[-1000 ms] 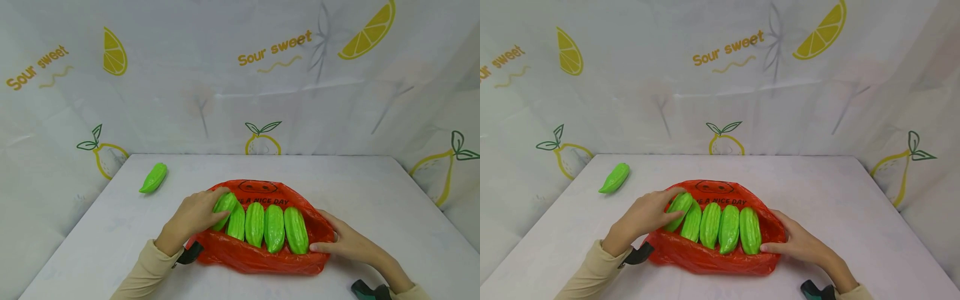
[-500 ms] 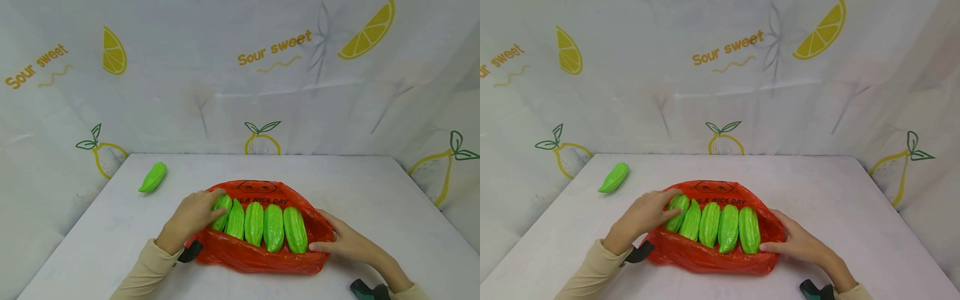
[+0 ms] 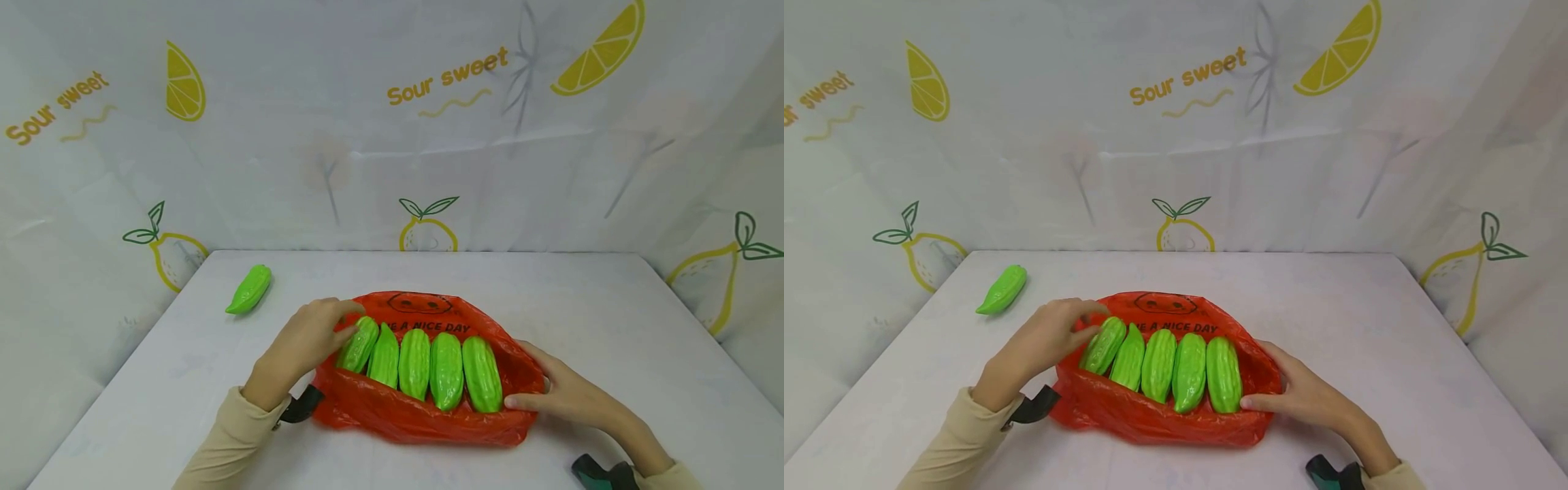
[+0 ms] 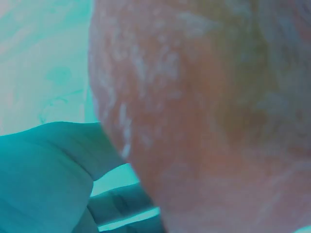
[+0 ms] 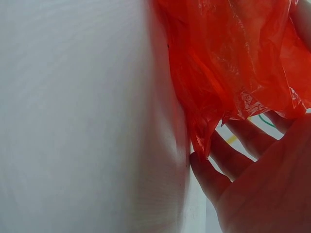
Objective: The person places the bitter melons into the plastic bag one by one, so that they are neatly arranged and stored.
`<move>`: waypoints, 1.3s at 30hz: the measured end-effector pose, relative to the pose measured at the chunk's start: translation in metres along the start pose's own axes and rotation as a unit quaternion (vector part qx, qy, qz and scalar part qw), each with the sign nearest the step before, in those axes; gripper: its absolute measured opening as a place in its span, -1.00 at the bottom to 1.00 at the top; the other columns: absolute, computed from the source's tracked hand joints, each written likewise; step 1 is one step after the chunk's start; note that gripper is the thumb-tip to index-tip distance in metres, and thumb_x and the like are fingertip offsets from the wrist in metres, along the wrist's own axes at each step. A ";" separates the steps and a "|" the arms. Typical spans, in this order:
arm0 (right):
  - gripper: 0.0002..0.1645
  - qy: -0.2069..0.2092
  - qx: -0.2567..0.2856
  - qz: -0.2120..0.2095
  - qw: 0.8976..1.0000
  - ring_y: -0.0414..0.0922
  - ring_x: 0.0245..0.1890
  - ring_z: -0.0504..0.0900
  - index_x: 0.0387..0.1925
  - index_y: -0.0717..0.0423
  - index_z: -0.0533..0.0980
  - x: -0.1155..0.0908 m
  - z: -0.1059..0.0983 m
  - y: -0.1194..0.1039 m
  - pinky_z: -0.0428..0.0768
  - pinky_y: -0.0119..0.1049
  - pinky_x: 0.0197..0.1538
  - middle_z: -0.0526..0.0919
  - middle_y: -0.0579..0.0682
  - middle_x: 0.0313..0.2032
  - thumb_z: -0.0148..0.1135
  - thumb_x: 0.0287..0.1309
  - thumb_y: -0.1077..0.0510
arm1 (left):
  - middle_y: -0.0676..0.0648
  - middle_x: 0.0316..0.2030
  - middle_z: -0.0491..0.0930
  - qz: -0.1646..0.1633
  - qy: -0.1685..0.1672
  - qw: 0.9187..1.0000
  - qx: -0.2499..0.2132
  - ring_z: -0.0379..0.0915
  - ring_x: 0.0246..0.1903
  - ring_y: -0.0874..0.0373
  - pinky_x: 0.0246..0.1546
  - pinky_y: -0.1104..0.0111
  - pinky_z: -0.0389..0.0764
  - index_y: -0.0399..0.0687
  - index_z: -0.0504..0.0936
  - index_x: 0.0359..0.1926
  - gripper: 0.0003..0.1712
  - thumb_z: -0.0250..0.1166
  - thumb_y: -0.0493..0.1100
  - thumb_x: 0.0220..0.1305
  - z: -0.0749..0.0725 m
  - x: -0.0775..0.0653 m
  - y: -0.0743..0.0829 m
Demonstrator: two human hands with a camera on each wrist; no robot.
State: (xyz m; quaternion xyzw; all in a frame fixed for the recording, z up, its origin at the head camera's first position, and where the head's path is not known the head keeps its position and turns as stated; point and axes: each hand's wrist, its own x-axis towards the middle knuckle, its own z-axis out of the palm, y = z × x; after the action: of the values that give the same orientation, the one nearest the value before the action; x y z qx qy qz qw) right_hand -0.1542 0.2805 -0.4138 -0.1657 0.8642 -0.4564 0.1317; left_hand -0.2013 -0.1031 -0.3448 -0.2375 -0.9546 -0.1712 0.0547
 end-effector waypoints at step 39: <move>-0.08 -0.005 0.012 0.008 1.000 0.04 0.17 0.49 0.43 0.10 0.18 0.001 0.000 0.002 0.65 0.11 0.01 0.43 0.20 0.28 0.40 0.13 0.03 | -0.17 -0.08 0.67 -0.029 0.104 0.994 -0.018 0.58 -0.10 -0.07 -0.11 0.08 0.61 -0.09 0.62 0.13 -0.59 0.36 -0.24 0.25 -0.019 0.000 -0.047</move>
State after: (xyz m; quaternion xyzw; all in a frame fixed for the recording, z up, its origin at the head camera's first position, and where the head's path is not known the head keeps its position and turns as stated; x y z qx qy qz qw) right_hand -0.1551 0.2809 -0.4155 -0.1592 0.8593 -0.4649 0.1416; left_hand -0.2230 -0.1486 -0.3408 -0.1920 -0.9468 -0.2138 0.1447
